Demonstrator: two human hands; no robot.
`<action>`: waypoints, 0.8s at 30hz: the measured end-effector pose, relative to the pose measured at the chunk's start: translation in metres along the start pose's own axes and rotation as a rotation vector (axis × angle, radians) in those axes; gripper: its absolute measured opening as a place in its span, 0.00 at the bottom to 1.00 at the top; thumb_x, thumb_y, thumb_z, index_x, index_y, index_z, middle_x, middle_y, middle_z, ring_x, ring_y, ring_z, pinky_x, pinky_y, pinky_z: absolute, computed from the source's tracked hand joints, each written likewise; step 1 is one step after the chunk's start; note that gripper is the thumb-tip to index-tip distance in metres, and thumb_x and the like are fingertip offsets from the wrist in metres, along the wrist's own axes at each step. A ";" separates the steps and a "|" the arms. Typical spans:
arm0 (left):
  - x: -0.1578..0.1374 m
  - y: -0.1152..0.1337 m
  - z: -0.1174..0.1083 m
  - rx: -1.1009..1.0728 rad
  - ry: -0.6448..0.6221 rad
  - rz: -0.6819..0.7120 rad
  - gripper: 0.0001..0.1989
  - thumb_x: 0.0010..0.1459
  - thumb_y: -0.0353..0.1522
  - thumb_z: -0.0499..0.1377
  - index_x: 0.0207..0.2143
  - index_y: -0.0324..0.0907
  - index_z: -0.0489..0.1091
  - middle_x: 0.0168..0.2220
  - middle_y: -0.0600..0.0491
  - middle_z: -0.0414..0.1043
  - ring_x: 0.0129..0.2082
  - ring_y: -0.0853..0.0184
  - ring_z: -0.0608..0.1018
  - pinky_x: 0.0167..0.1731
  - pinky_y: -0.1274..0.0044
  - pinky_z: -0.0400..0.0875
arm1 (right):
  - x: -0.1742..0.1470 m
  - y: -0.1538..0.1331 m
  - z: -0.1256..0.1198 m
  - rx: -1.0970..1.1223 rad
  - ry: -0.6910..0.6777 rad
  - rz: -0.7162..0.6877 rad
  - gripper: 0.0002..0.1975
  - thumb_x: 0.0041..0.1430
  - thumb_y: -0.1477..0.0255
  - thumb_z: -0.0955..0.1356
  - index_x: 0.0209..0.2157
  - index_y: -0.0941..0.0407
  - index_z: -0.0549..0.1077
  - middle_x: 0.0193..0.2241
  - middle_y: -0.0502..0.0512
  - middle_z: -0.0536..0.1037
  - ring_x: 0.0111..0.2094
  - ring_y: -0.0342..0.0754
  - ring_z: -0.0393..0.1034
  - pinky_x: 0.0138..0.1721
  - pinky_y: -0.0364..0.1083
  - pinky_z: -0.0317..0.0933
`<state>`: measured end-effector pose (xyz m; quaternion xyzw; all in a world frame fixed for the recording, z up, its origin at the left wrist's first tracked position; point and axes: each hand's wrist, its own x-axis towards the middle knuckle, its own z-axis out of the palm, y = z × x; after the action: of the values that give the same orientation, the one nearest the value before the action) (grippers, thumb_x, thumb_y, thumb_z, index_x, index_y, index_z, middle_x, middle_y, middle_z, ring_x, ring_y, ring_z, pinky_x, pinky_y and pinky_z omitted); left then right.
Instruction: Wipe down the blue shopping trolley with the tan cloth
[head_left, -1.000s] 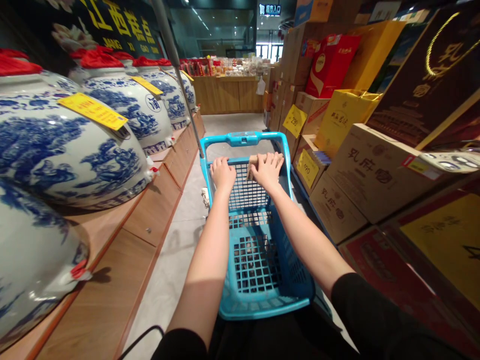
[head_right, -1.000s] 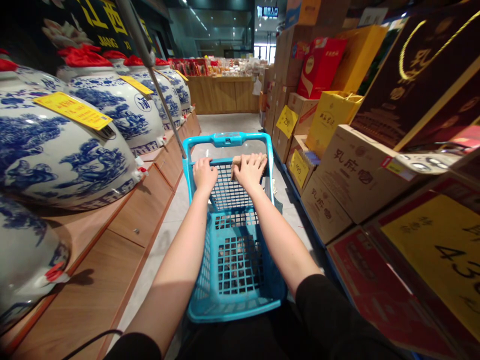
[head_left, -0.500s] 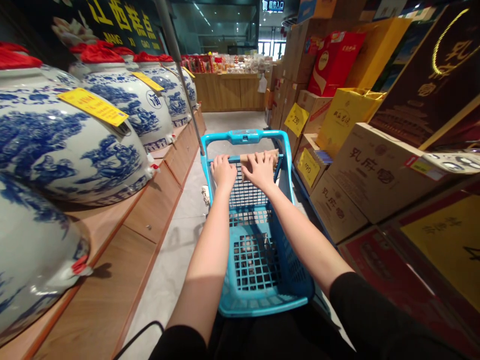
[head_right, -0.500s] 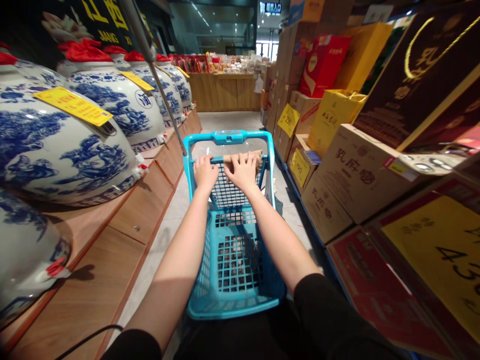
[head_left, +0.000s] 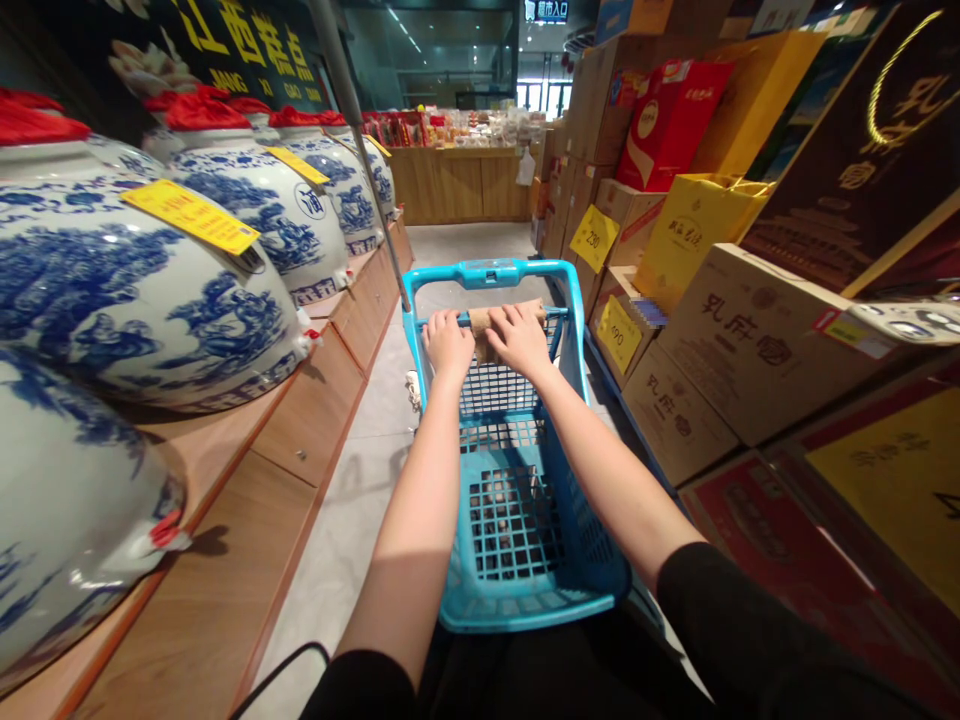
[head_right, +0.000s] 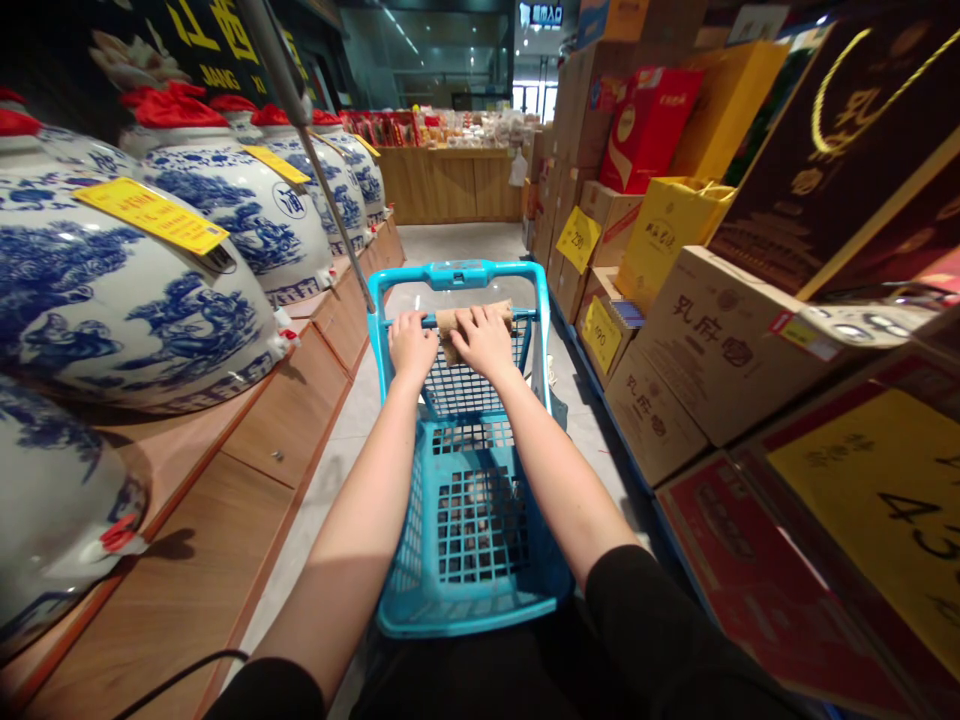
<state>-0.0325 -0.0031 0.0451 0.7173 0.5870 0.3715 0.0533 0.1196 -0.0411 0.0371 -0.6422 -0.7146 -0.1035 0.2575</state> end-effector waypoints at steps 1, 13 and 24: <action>0.000 0.000 0.000 -0.002 0.002 -0.002 0.22 0.62 0.24 0.55 0.57 0.43 0.74 0.64 0.42 0.74 0.71 0.51 0.68 0.74 0.57 0.57 | 0.001 0.003 -0.001 0.002 0.017 0.050 0.25 0.75 0.65 0.59 0.66 0.60 0.72 0.67 0.67 0.72 0.70 0.62 0.61 0.73 0.58 0.51; 0.001 -0.001 0.001 -0.003 0.004 0.000 0.21 0.62 0.24 0.55 0.56 0.43 0.75 0.64 0.42 0.74 0.70 0.50 0.68 0.73 0.57 0.58 | 0.004 0.005 -0.002 0.044 0.053 0.044 0.23 0.76 0.69 0.56 0.59 0.60 0.77 0.60 0.63 0.79 0.67 0.59 0.66 0.73 0.55 0.53; 0.000 0.001 0.001 0.014 -0.008 -0.008 0.21 0.62 0.24 0.55 0.57 0.42 0.74 0.64 0.41 0.73 0.71 0.51 0.67 0.74 0.60 0.58 | -0.002 0.002 0.006 0.000 0.056 0.173 0.26 0.74 0.65 0.61 0.68 0.58 0.71 0.71 0.64 0.68 0.76 0.67 0.52 0.75 0.66 0.44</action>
<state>-0.0314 -0.0028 0.0453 0.7168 0.5924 0.3641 0.0522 0.1200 -0.0397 0.0312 -0.6983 -0.6489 -0.0987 0.2856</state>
